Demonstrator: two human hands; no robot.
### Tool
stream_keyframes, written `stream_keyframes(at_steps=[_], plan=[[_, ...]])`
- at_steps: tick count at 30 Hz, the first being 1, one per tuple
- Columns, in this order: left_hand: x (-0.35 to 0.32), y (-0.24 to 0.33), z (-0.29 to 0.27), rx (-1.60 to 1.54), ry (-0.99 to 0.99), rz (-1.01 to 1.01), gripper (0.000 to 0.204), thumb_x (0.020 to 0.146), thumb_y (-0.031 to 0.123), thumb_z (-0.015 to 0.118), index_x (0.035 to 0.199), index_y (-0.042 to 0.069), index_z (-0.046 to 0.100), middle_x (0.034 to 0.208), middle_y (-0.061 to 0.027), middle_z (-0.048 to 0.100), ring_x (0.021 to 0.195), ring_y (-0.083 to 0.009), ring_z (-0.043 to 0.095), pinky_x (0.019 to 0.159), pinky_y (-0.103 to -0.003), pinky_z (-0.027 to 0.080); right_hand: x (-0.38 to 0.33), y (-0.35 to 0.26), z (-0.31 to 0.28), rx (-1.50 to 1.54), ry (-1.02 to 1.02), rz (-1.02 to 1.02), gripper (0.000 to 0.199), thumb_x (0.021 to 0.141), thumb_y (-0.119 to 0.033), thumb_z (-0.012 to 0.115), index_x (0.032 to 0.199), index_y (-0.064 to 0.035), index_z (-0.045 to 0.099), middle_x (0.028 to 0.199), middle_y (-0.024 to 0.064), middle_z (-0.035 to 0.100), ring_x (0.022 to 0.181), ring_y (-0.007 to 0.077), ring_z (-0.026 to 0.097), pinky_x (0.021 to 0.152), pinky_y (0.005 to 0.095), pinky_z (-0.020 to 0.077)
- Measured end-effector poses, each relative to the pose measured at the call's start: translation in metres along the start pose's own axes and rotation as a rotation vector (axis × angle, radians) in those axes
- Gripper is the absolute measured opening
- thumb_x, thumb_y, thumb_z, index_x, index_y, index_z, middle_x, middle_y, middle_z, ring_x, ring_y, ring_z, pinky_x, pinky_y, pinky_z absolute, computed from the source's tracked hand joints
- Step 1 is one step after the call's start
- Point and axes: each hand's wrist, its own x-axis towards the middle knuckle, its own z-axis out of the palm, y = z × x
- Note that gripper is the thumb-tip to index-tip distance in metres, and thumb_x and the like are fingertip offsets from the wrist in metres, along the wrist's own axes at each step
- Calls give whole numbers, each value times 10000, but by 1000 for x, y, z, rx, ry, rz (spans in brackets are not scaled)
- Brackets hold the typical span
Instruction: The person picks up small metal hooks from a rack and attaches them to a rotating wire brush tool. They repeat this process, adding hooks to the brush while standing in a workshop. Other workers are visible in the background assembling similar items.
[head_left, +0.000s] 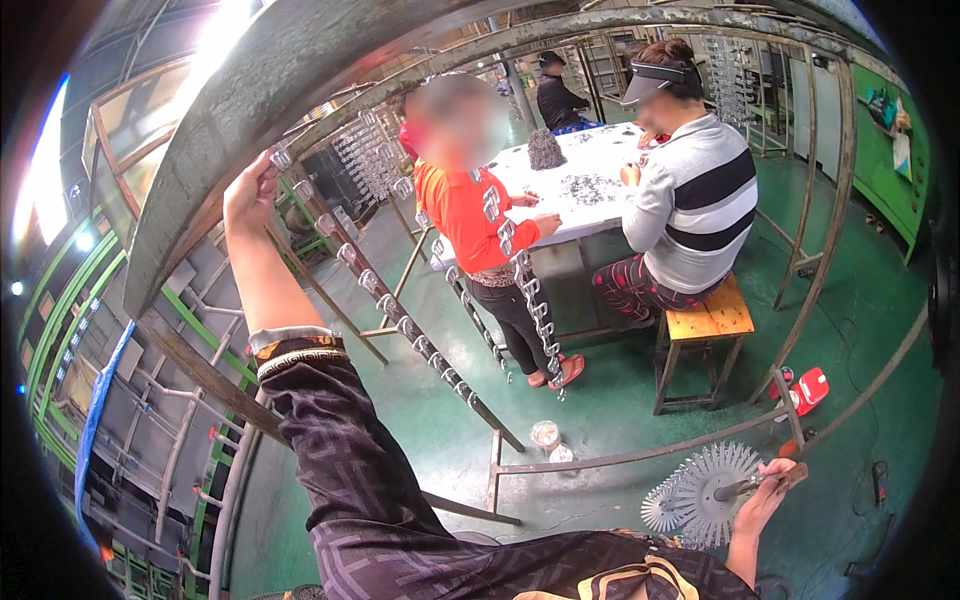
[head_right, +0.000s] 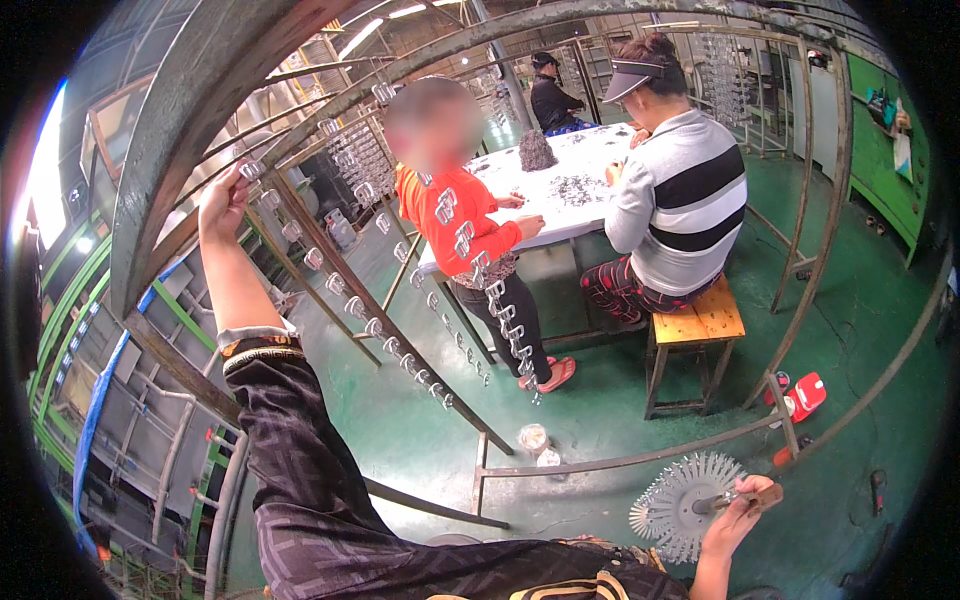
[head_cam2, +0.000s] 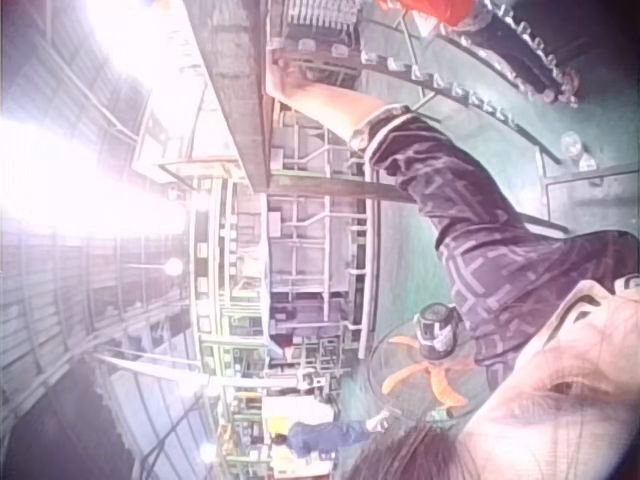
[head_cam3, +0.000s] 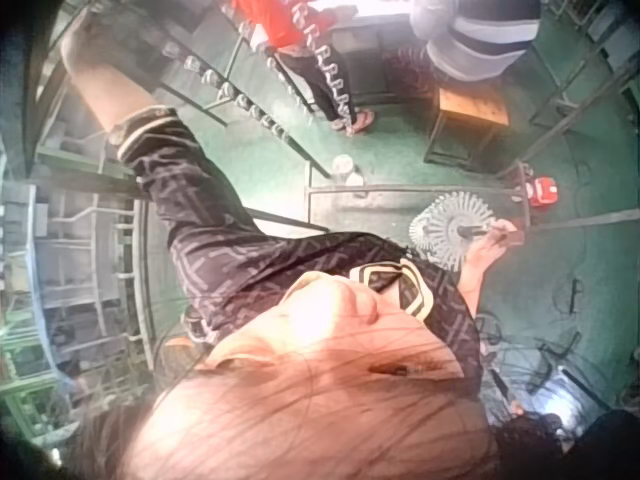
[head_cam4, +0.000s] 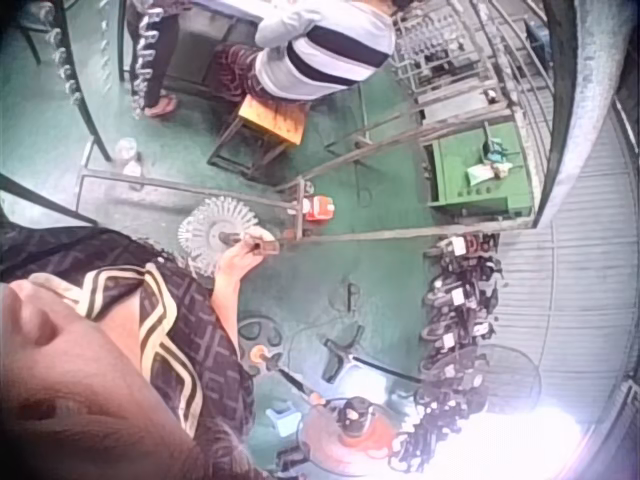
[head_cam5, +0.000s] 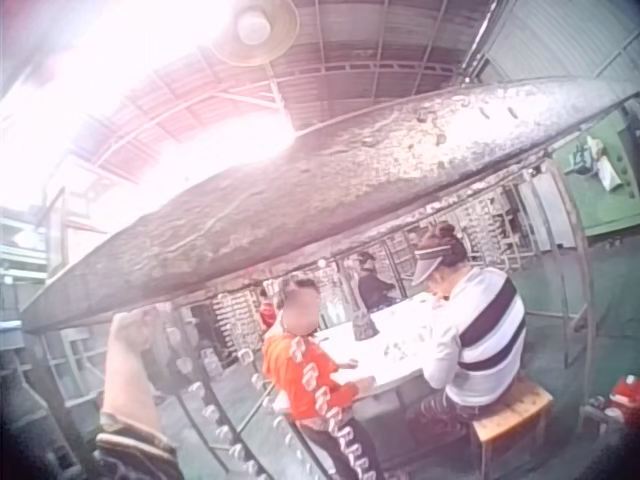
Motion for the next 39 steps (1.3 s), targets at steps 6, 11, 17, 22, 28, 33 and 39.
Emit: stream_keyframes(at_steps=[6,11,17,22,28,33,39], plan=[[8,-3,-18,91,139,44,172,827,80,612,957,-32,601,664,-2,506,524,-50,407,414,-168,277,5,-6,5,-11,-23,-14,371,908,-410,414,887,-43,366,865,72,337,817,189,378,790,332,362],[-38,-16,-6,138,193,103,189,752,76,702,891,-26,624,689,-10,567,528,-44,434,426,-157,274,5,-17,6,121,-40,5,349,894,-386,474,878,-53,372,862,73,377,817,173,409,773,326,368],[-103,-48,16,131,247,171,208,753,86,706,914,-26,635,733,-5,600,580,-35,483,477,-146,320,5,-20,4,172,-52,87,336,895,-378,491,858,-63,380,803,55,406,738,156,450,804,352,391],[-161,-85,23,103,172,137,175,777,76,679,909,-29,632,727,-9,601,560,-30,455,470,-157,300,7,-18,3,200,-71,98,315,886,-358,515,845,-72,390,782,48,418,704,148,468,861,396,395],[-241,-138,61,75,115,93,145,799,73,649,898,-32,630,699,10,563,542,-22,411,472,-163,272,5,-13,1,262,-62,111,264,872,-285,555,844,-75,398,783,42,427,716,138,469,871,398,393],[-310,-185,93,137,81,7,92,802,43,629,872,-16,640,679,36,540,521,-8,372,460,-159,242,5,-14,6,280,-77,100,203,874,-214,553,846,-75,408,789,34,427,725,137,463,847,370,395],[-391,-233,131,143,-39,-165,39,783,-46,608,812,-20,611,773,-11,587,707,-68,520,657,-186,419,4,-13,6,307,-112,83,207,885,-228,537,850,-66,412,808,44,426,744,146,461,852,378,399]])
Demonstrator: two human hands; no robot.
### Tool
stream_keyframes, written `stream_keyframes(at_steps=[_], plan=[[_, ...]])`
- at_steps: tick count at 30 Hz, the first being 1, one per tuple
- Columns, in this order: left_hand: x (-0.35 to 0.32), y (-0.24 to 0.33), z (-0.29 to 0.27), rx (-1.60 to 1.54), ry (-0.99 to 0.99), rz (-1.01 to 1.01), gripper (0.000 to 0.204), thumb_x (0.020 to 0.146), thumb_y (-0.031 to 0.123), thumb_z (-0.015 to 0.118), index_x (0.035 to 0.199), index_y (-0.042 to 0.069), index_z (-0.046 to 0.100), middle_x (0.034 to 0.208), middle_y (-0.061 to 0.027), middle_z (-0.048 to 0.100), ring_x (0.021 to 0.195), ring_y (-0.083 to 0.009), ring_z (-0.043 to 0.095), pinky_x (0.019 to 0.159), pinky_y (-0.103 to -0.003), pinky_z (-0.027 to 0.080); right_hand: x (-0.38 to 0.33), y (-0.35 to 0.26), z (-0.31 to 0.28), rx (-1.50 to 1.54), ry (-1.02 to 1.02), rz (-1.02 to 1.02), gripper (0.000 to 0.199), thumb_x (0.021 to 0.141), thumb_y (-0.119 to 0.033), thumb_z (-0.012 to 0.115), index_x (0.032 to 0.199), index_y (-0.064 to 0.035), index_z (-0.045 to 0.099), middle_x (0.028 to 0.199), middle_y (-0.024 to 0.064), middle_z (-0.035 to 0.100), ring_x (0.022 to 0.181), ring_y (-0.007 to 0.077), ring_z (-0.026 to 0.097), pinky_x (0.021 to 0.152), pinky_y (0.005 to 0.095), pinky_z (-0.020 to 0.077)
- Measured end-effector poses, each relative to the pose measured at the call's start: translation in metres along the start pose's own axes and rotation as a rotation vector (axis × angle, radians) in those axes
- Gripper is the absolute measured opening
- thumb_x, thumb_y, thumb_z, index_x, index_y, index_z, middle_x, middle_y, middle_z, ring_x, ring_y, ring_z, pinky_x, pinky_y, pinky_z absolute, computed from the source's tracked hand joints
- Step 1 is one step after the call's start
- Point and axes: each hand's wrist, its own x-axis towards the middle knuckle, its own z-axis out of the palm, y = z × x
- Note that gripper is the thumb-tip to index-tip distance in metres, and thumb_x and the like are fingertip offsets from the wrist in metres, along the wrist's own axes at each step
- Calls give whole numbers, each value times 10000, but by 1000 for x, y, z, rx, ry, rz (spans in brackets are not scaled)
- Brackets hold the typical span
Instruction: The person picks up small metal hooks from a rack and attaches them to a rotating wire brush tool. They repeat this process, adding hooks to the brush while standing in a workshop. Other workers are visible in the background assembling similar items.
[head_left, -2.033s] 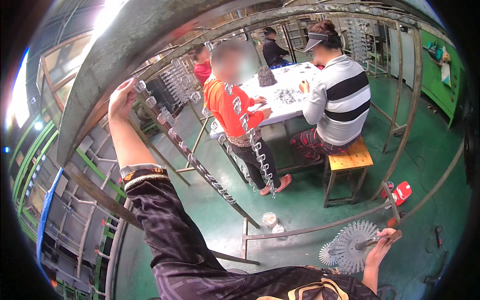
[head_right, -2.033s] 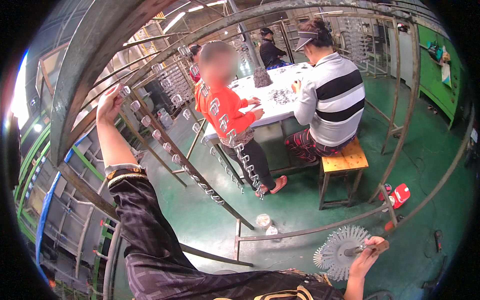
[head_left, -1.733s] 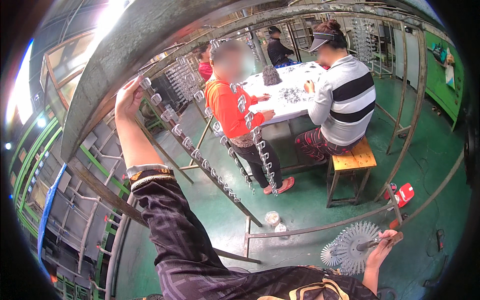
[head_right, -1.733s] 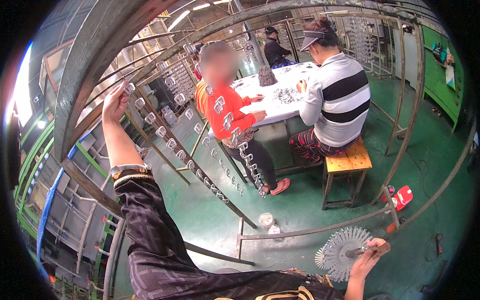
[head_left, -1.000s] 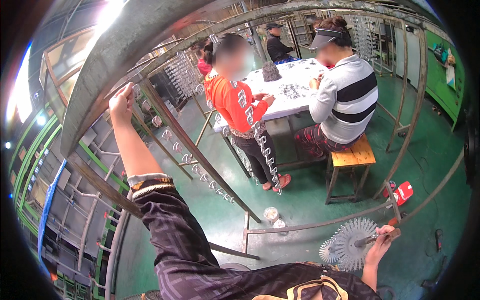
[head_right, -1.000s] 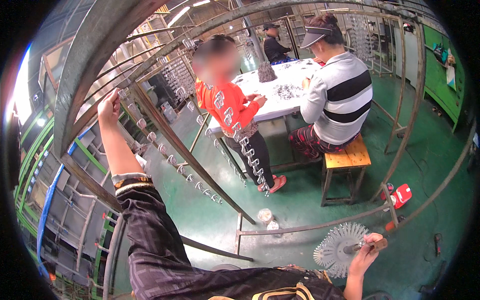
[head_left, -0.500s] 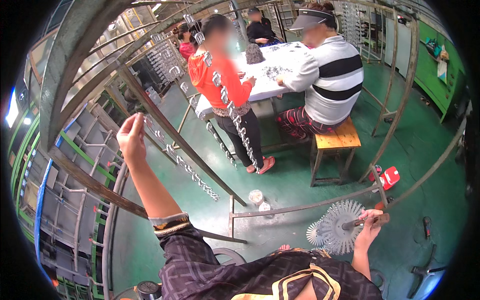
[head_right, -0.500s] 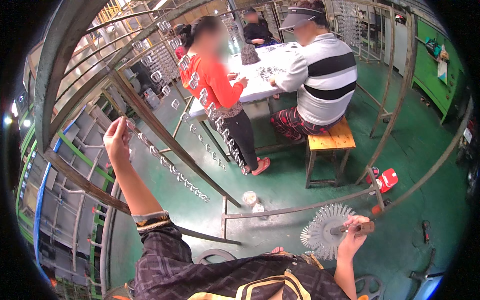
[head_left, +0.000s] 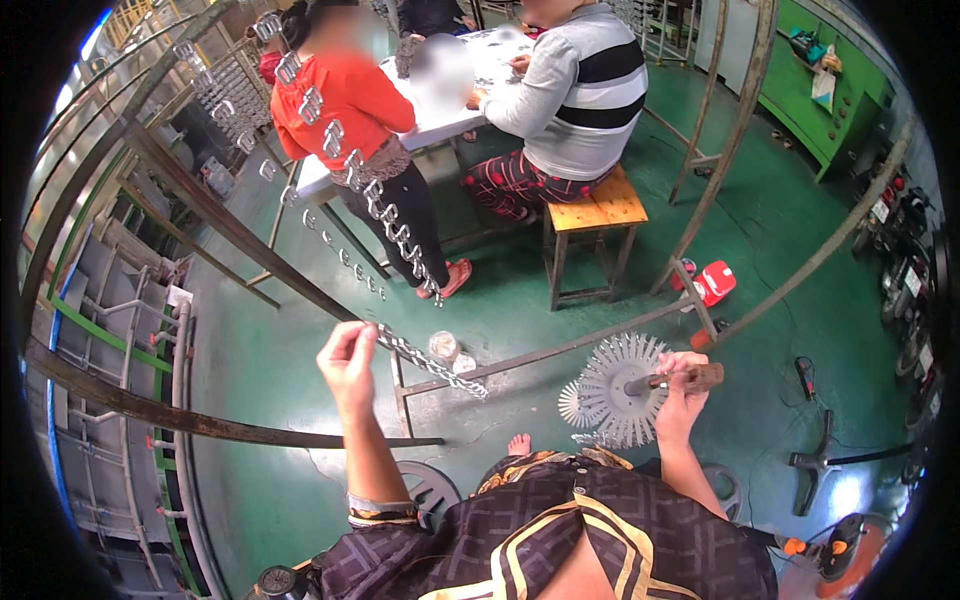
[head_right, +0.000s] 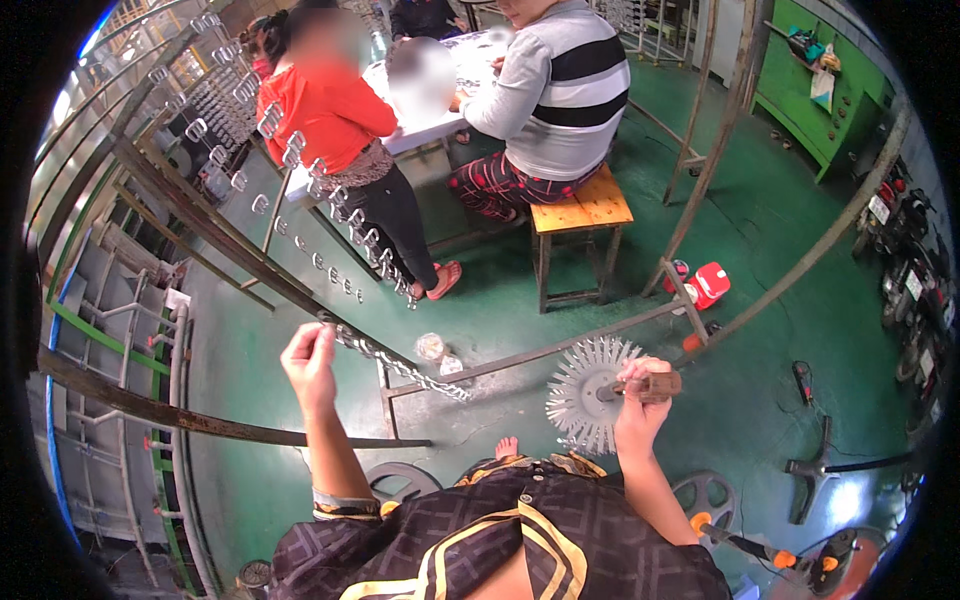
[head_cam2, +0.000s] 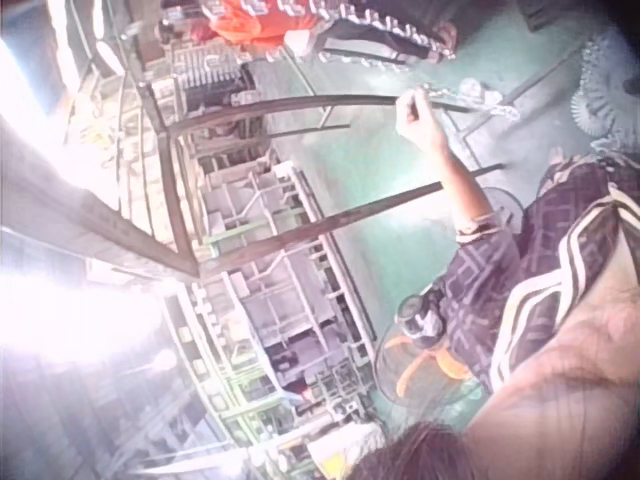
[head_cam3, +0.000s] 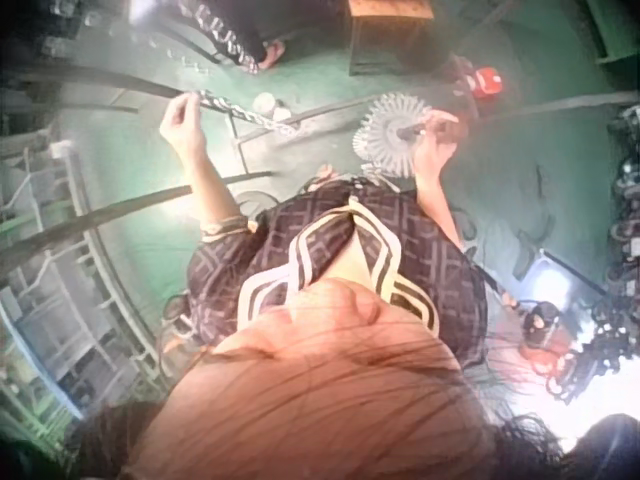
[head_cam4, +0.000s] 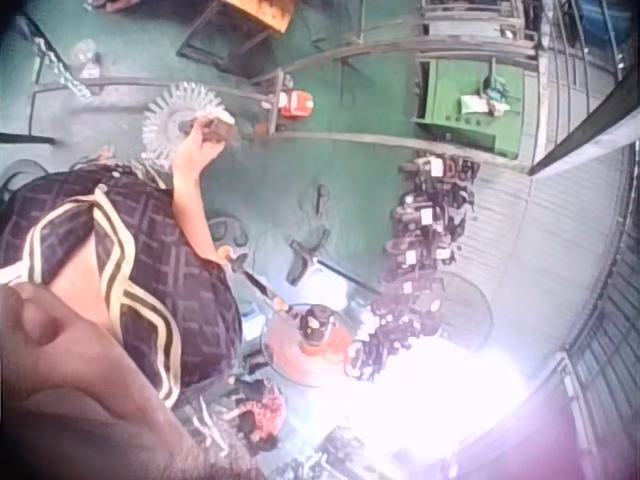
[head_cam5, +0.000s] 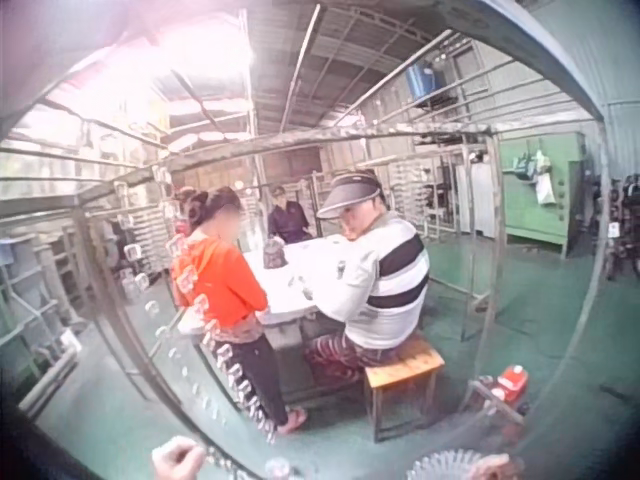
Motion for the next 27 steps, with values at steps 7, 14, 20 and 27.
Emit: stream_keyframes(at_steps=[7,14,20,27], plan=[[-63,-64,73,-104,-113,-64,47,768,-53,618,808,-29,609,797,-37,588,723,-88,543,667,-207,449,0,-6,6,-55,-32,-7,279,892,-313,520,859,-60,406,805,52,437,729,149,464,871,401,401],[-107,-125,144,-99,-192,-50,53,758,-17,650,802,-15,620,801,-64,591,703,-112,569,632,-214,469,-4,-5,11,-43,-62,4,290,877,-312,542,848,-60,402,803,51,435,738,145,465,869,387,403],[-129,-154,187,-24,-229,-87,59,762,-9,647,804,-26,609,778,-48,579,667,-84,549,604,-201,448,-7,-10,12,-22,-72,16,257,865,-259,573,847,-60,411,807,51,449,750,138,476,887,373,398],[-134,-174,210,-17,-296,-69,65,745,16,671,779,0,617,749,-64,592,636,-121,573,588,-231,467,-10,-10,13,-97,-89,18,342,862,-364,552,855,-59,397,803,57,443,741,150,471,878,412,402]])
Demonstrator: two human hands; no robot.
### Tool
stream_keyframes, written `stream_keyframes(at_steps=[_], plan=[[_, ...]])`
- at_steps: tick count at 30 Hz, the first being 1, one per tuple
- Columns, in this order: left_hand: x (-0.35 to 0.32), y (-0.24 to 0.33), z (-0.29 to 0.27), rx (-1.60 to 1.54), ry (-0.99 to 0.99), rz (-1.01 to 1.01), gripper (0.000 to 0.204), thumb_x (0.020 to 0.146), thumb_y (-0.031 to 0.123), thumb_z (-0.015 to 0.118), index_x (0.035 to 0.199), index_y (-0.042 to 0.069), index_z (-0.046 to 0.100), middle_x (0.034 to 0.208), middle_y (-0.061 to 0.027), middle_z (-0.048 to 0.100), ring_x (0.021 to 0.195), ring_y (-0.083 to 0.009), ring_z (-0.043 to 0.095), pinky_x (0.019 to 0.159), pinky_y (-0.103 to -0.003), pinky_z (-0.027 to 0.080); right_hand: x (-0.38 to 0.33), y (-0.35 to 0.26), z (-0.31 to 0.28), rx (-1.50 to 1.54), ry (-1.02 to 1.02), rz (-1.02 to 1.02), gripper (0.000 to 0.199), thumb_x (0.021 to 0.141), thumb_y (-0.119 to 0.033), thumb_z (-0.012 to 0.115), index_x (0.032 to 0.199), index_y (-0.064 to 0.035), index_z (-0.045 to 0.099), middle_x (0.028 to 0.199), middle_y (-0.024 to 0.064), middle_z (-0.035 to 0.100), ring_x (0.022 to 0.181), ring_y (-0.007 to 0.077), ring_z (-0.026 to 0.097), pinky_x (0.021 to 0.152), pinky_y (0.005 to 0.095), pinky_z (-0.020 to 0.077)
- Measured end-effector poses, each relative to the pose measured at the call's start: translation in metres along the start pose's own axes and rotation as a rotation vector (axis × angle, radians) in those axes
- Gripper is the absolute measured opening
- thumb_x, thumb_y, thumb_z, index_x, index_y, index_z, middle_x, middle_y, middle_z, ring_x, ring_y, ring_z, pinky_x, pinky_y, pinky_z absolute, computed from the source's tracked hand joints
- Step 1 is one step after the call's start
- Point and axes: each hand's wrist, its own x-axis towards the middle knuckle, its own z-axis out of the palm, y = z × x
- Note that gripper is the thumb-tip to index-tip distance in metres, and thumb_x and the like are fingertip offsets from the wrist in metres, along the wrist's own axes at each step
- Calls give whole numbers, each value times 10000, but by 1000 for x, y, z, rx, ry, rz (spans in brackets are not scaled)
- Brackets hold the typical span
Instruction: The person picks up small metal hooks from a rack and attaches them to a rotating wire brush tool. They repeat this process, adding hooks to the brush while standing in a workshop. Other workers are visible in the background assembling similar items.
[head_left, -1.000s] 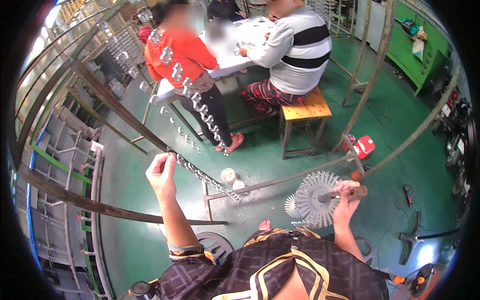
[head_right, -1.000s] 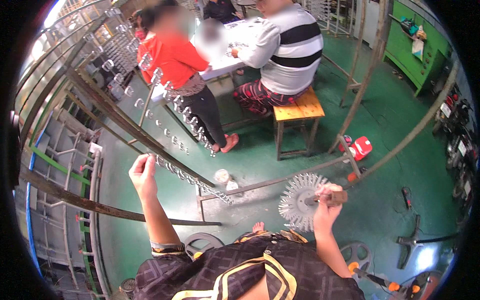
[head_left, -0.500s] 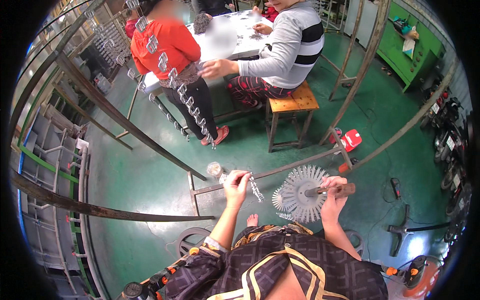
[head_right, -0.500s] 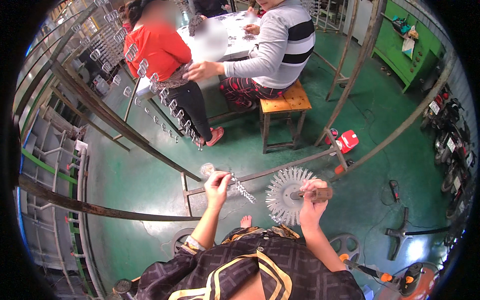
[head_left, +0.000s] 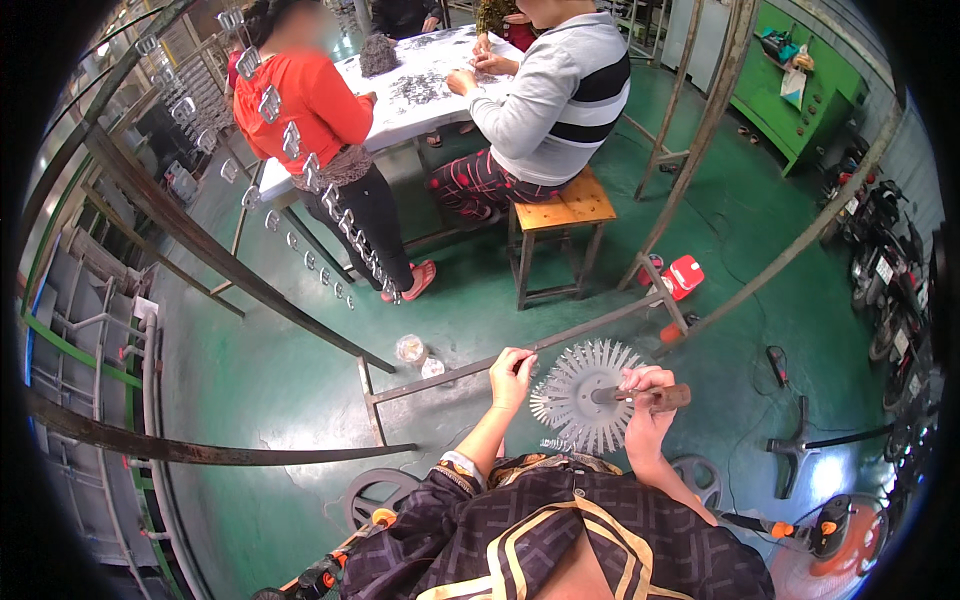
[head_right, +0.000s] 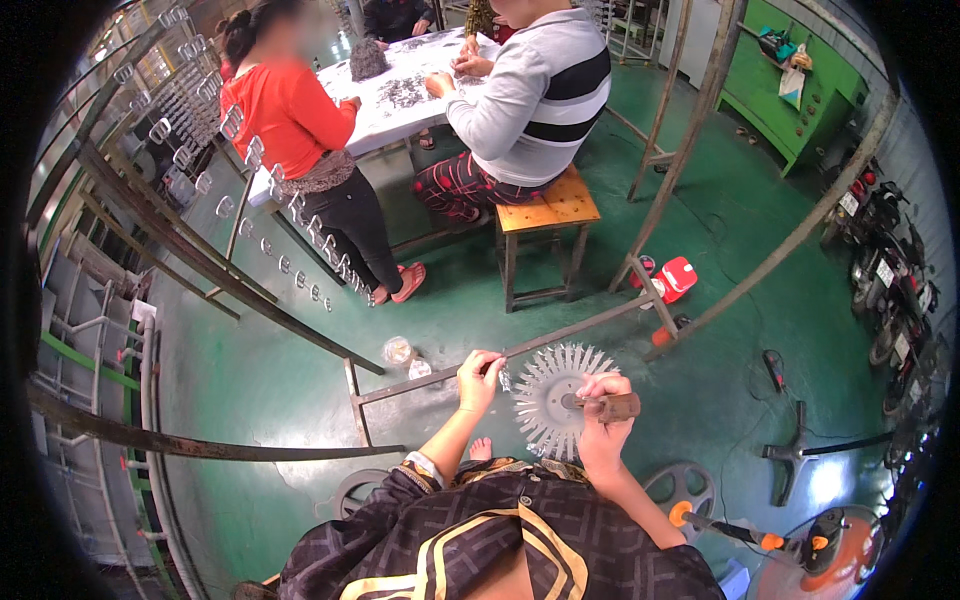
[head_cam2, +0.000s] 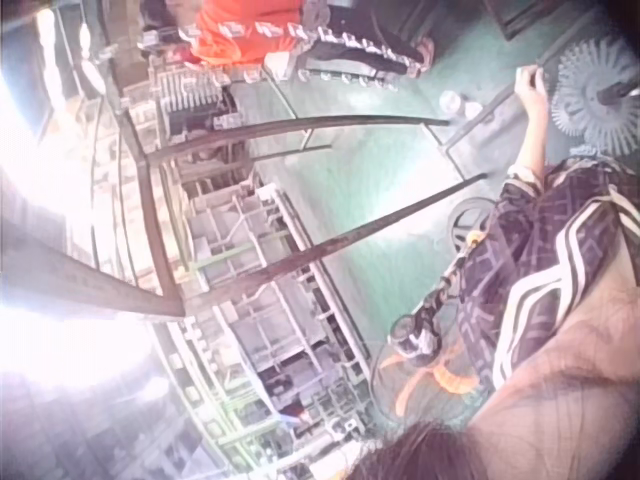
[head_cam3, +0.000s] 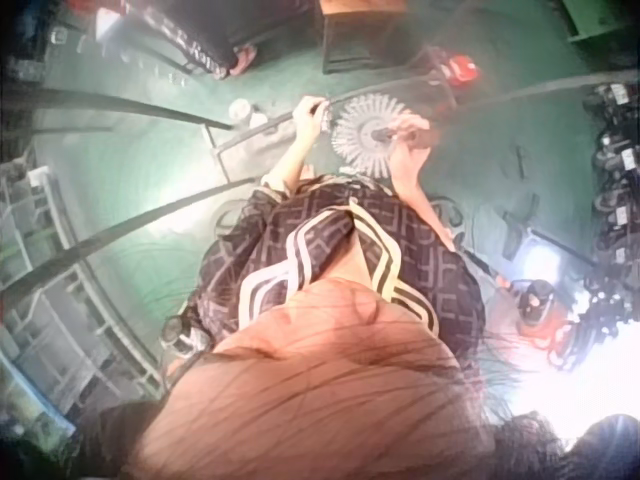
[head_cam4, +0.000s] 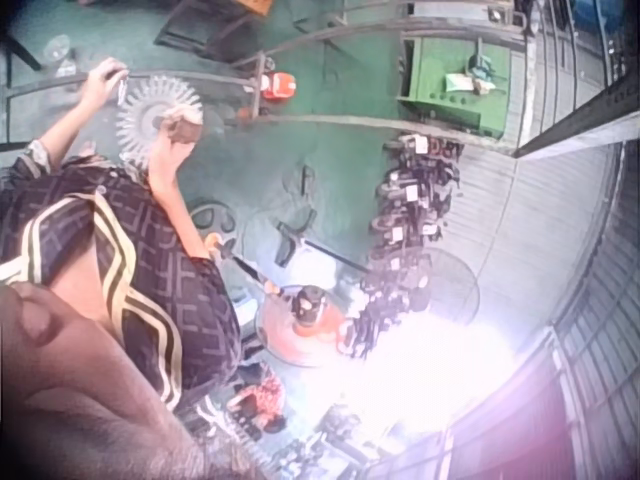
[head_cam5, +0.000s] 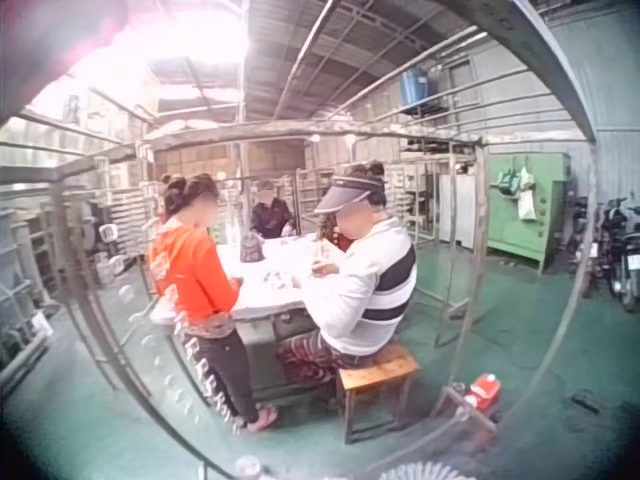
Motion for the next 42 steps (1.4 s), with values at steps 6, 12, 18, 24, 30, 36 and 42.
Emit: stream_keyframes(at_steps=[6,12,18,24,30,36,42], plan=[[3,-3,13,78,-72,56,71,736,20,676,788,18,628,751,-70,589,618,-153,581,571,-243,468,2,2,0,1,-2,-11,327,869,-354,543,859,-64,392,803,60,445,751,151,474,888,413,395],[9,-3,20,118,-170,118,98,724,34,682,810,30,634,778,-84,594,651,-195,594,588,-271,476,3,5,1,-3,16,-4,322,877,-355,529,862,-66,387,805,59,443,760,149,480,891,416,392],[13,0,25,118,-216,148,104,721,27,673,816,33,632,788,-89,595,691,-222,601,611,-284,480,7,4,1,-10,32,-1,337,873,-375,527,858,-69,387,802,58,445,763,148,481,892,420,391],[17,-7,29,61,-265,157,113,721,12,663,828,26,627,788,-87,592,700,-227,600,615,-286,481,10,6,1,-18,47,-9,362,868,-405,524,856,-70,391,795,57,451,760,148,482,889,422,393],[21,-8,32,52,-307,191,130,705,-3,662,827,23,627,793,-83,594,702,-228,599,618,-285,482,13,8,0,-25,67,-8,369,866,-413,525,856,-69,393,797,60,452,749,148,484,878,417,394],[23,-8,35,36,-317,171,147,699,-17,658,838,22,628,795,-85,597,701,-227,600,618,-282,482,16,8,0,-32,70,-4,373,866,-414,524,854,-66,392,797,64,450,748,150,484,874,413,393],[26,-13,37,26,-365,216,173,692,-42,655,850,22,628,786,-86,598,701,-226,602,610,-278,482,16,9,0,-35,77,1,368,869,-409,521,853,-67,387,793,64,449,745,150,483,875,417,398]])
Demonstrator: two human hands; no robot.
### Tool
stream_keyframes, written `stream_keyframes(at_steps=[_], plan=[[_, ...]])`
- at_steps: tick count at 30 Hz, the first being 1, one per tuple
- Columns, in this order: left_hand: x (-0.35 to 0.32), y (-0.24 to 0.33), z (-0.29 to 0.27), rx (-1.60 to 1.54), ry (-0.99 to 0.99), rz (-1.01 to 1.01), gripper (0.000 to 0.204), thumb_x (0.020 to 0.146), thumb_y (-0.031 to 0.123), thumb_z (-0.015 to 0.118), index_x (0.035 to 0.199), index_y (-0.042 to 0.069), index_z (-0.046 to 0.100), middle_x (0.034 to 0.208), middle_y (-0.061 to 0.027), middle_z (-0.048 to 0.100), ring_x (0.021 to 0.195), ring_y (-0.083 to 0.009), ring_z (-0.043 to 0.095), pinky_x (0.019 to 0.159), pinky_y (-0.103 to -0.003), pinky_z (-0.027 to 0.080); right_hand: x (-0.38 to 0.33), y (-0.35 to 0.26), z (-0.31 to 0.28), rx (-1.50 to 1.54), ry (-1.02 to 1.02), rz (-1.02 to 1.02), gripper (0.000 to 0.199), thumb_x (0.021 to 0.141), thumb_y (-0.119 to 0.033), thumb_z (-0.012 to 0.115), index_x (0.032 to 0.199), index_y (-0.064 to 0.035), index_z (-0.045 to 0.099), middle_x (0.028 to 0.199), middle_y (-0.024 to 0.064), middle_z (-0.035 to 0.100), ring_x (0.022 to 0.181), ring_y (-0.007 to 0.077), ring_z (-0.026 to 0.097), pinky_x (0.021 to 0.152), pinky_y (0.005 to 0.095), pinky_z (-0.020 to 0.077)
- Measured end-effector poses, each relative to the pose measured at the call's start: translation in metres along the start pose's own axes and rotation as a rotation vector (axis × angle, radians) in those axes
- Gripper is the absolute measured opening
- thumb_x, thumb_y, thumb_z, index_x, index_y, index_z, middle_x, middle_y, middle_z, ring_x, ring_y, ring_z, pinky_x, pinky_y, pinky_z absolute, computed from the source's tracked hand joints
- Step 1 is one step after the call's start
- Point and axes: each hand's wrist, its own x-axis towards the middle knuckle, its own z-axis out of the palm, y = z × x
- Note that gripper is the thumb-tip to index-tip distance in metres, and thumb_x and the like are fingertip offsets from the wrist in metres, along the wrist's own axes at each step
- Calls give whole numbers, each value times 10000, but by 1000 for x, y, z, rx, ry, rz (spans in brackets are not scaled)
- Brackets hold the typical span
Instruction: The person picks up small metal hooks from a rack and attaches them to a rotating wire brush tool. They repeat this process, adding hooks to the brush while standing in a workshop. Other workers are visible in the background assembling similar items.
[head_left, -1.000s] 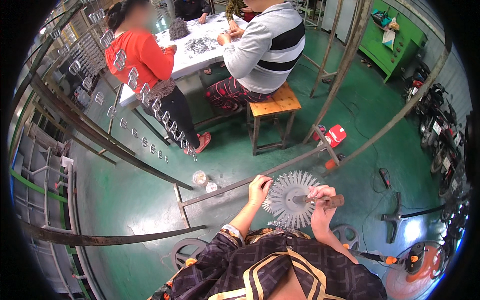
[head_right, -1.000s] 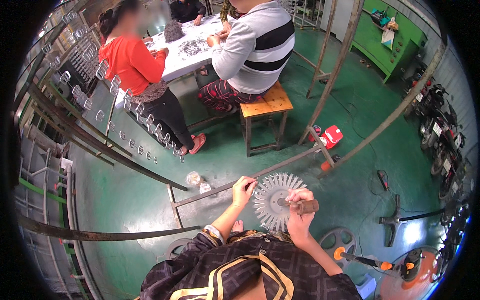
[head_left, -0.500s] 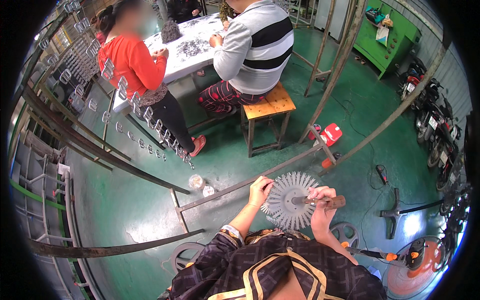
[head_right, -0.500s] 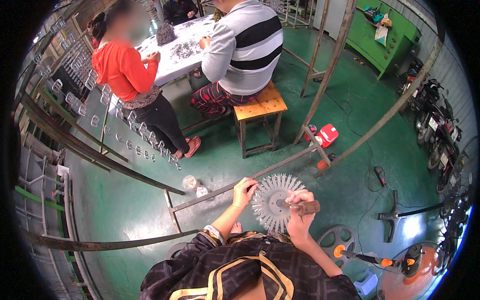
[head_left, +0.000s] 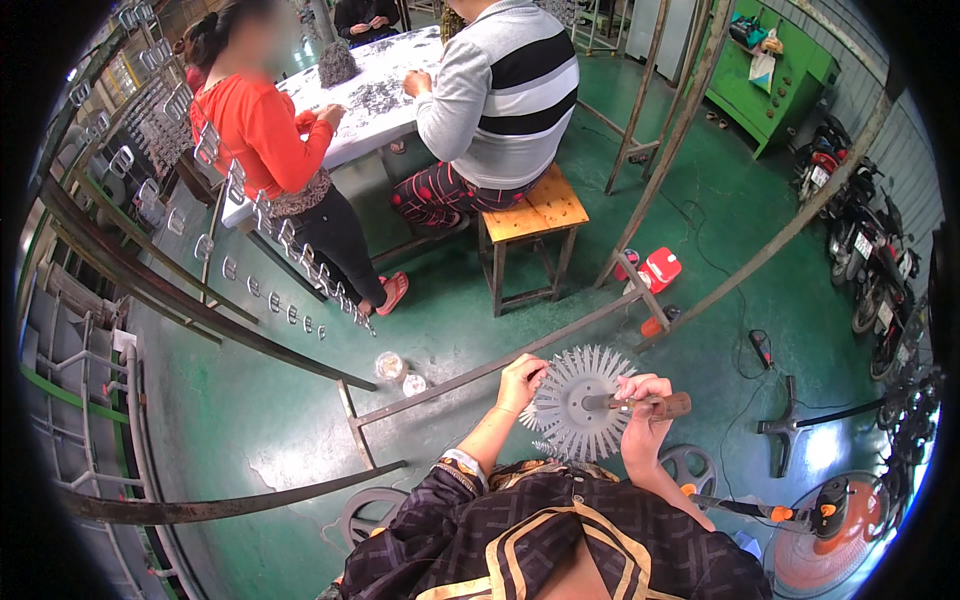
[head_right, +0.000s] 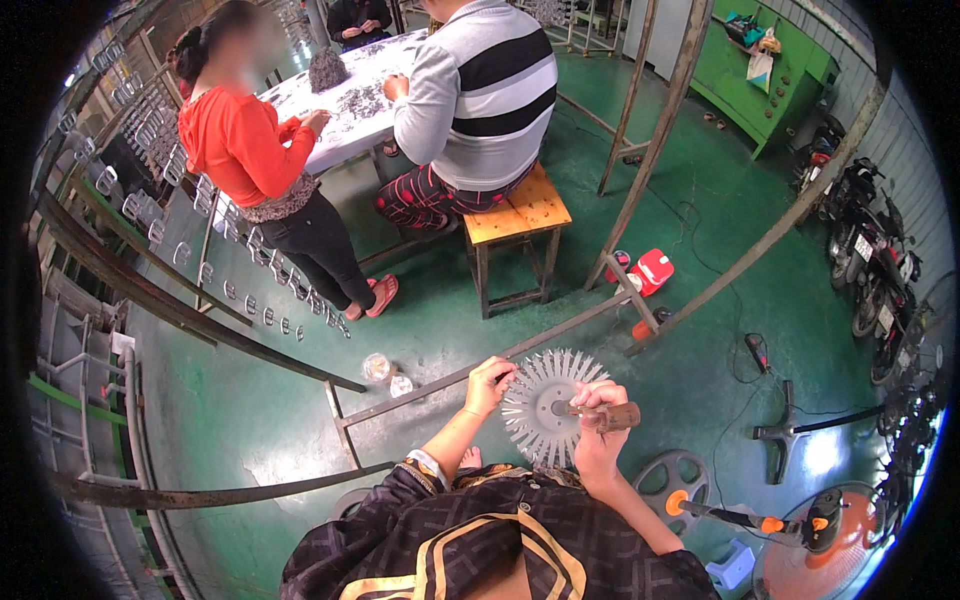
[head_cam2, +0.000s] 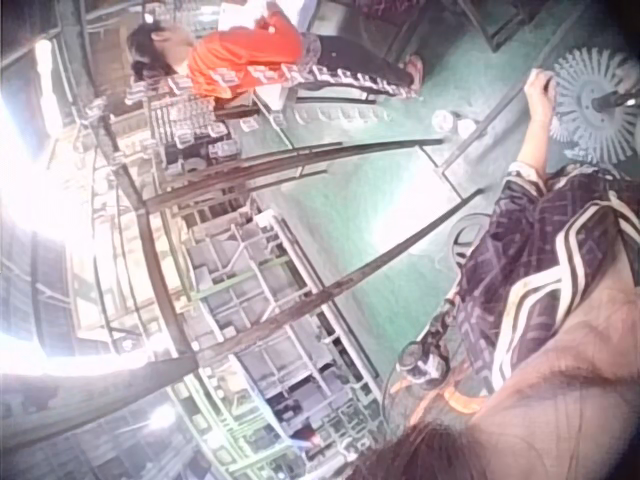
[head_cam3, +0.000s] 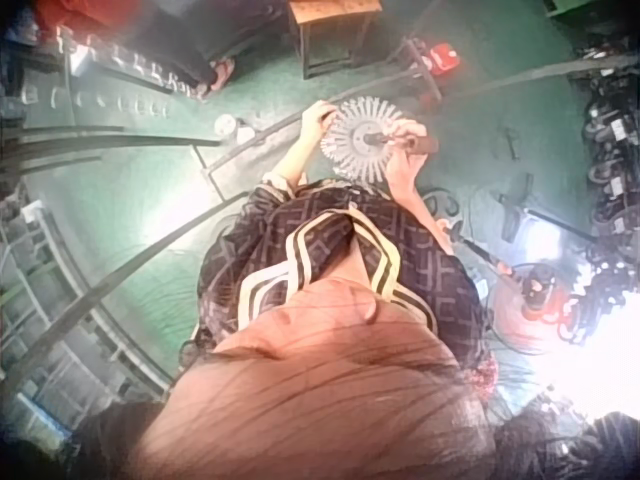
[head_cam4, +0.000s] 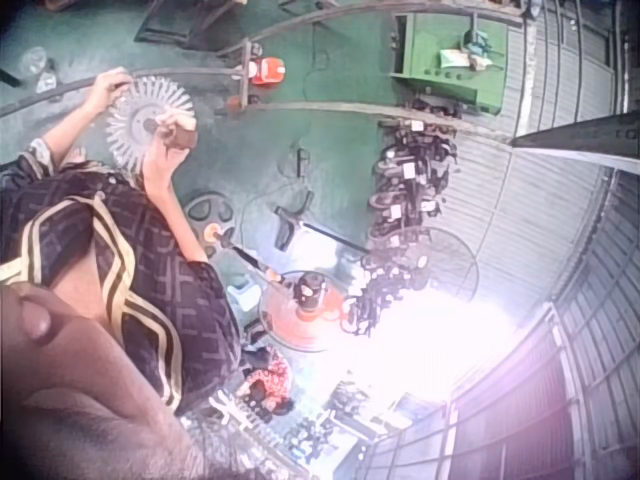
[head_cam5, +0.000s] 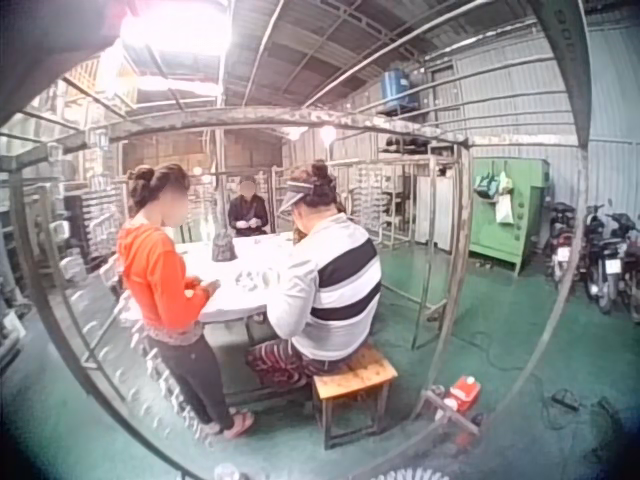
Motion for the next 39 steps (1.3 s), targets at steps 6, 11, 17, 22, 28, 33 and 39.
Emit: stream_keyframes(at_steps=[6,11,17,22,28,33,39], plan=[[3,-6,-2,-58,-77,-46,186,677,-41,664,853,14,635,786,-92,619,703,-214,605,638,-282,484,-1,0,-1,95,10,14,301,838,-285,603,848,-62,401,803,51,443,765,142,466,905,398,380],[3,-10,-4,-122,-110,-121,191,664,-47,666,842,20,657,770,-90,625,703,-195,605,644,-270,478,-1,-2,0,-16,-14,-18,368,870,-412,519,854,-69,388,788,55,449,747,149,484,872,420,403],[2,-10,-1,-120,-93,-134,219,649,-70,663,845,28,662,762,-80,617,690,-187,596,634,-262,473,-1,-1,0,-8,-11,-18,359,874,-406,515,856,-69,389,794,56,448,748,149,484,874,416,399],[-1,-13,3,-112,-72,-110,242,641,-92,650,847,33,663,758,-75,611,687,-191,590,627,-262,469,-1,-1,0,-17,-5,-17,343,886,-391,500,857,-68,388,794,56,448,750,148,485,873,411,398],[-2,-14,5,-117,-53,-105,245,650,-91,644,856,40,665,764,-76,612,693,-195,590,633,-265,470,-1,-2,1,-17,4,-9,357,881,-405,502,855,-68,387,789,57,449,748,149,486,870,409,398],[-2,-9,5,-104,-18,-62,254,673,-92,628,879,51,671,773,-61,607,687,-165,585,601,-249,466,-1,-2,1,-11,3,-13,360,879,-407,505,855,-68,387,790,57,449,752,150,485,871,409,397],[-6,-6,8,-134,-15,-170,273,701,-105,609,906,64,676,768,-30,584,648,-92,556,523,-205,436,-3,2,0,-4,-1,-17,367,875,-413,509,856,-66,388,792,59,448,752,149,482,874,413,395]])
